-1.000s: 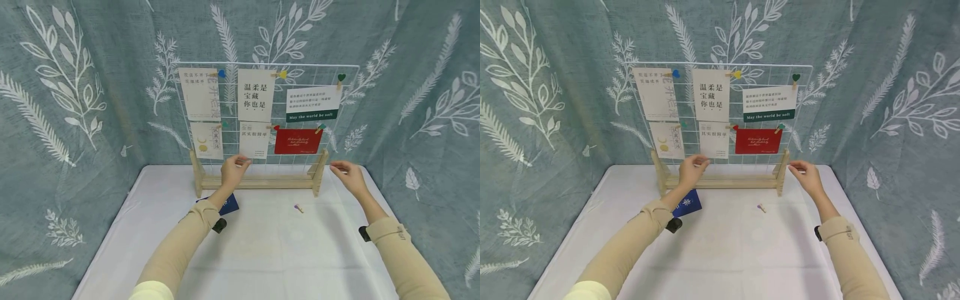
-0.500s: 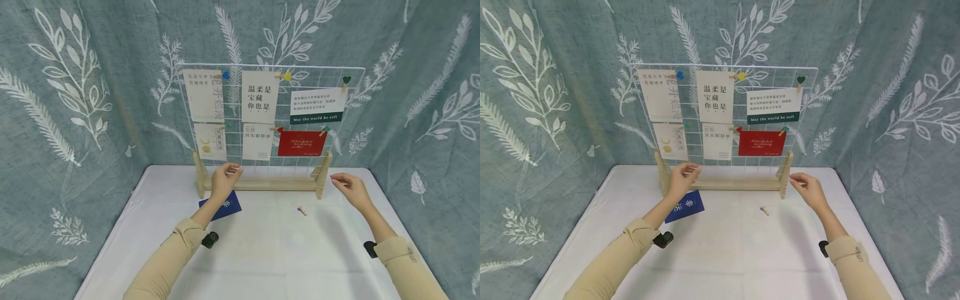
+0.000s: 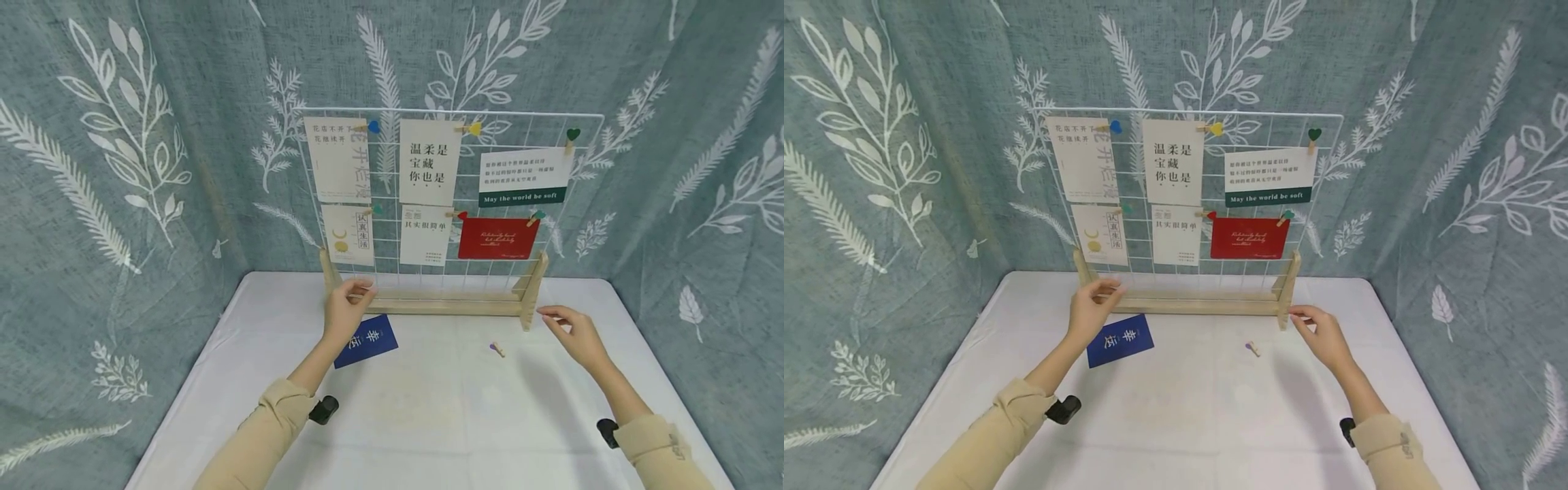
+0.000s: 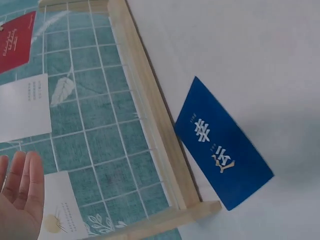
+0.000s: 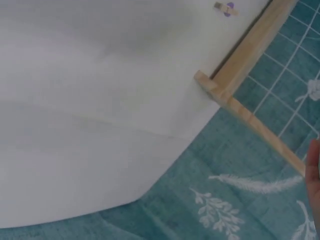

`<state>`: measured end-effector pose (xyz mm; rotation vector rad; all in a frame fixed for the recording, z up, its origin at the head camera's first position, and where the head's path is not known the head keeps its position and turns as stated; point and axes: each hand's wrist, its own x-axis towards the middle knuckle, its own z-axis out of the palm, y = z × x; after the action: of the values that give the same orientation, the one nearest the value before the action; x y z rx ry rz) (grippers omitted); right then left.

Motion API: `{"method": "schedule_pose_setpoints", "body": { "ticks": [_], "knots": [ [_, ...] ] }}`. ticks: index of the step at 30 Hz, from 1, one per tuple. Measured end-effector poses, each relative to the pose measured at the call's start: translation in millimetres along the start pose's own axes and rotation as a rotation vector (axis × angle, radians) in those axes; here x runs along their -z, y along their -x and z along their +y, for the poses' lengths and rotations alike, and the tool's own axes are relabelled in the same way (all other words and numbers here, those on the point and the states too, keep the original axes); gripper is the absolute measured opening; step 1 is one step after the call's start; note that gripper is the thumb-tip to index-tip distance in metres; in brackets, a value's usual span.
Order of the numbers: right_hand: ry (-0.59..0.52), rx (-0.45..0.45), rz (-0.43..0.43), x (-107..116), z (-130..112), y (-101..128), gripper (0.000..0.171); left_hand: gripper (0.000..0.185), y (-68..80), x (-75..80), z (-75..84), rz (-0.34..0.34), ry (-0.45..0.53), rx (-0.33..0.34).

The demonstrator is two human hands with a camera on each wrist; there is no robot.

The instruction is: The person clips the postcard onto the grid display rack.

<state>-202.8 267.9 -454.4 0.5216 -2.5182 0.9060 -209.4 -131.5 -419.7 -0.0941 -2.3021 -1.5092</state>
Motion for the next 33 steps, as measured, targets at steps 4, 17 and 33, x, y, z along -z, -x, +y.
{"method": "schedule_pose_setpoints", "body": {
  "ticks": [4, 17, 33],
  "knots": [
    [0.003, 0.051, 0.009, -5.6, -1.5, 4.9, 0.017, 0.018, 5.2, 2.8, -5.9, 0.015, -0.034, -0.016],
    [0.037, 0.097, -0.028, -19.9, -6.0, 16.7, 0.018, 0.020, 21.1, 5.9, -22.2, -0.071, -0.096, 0.015],
    [0.007, -0.061, -0.052, -35.7, 6.0, 52.5, 0.017, 0.046, 30.1, 6.3, -76.7, -0.290, -0.369, 0.124]
  ]
}}
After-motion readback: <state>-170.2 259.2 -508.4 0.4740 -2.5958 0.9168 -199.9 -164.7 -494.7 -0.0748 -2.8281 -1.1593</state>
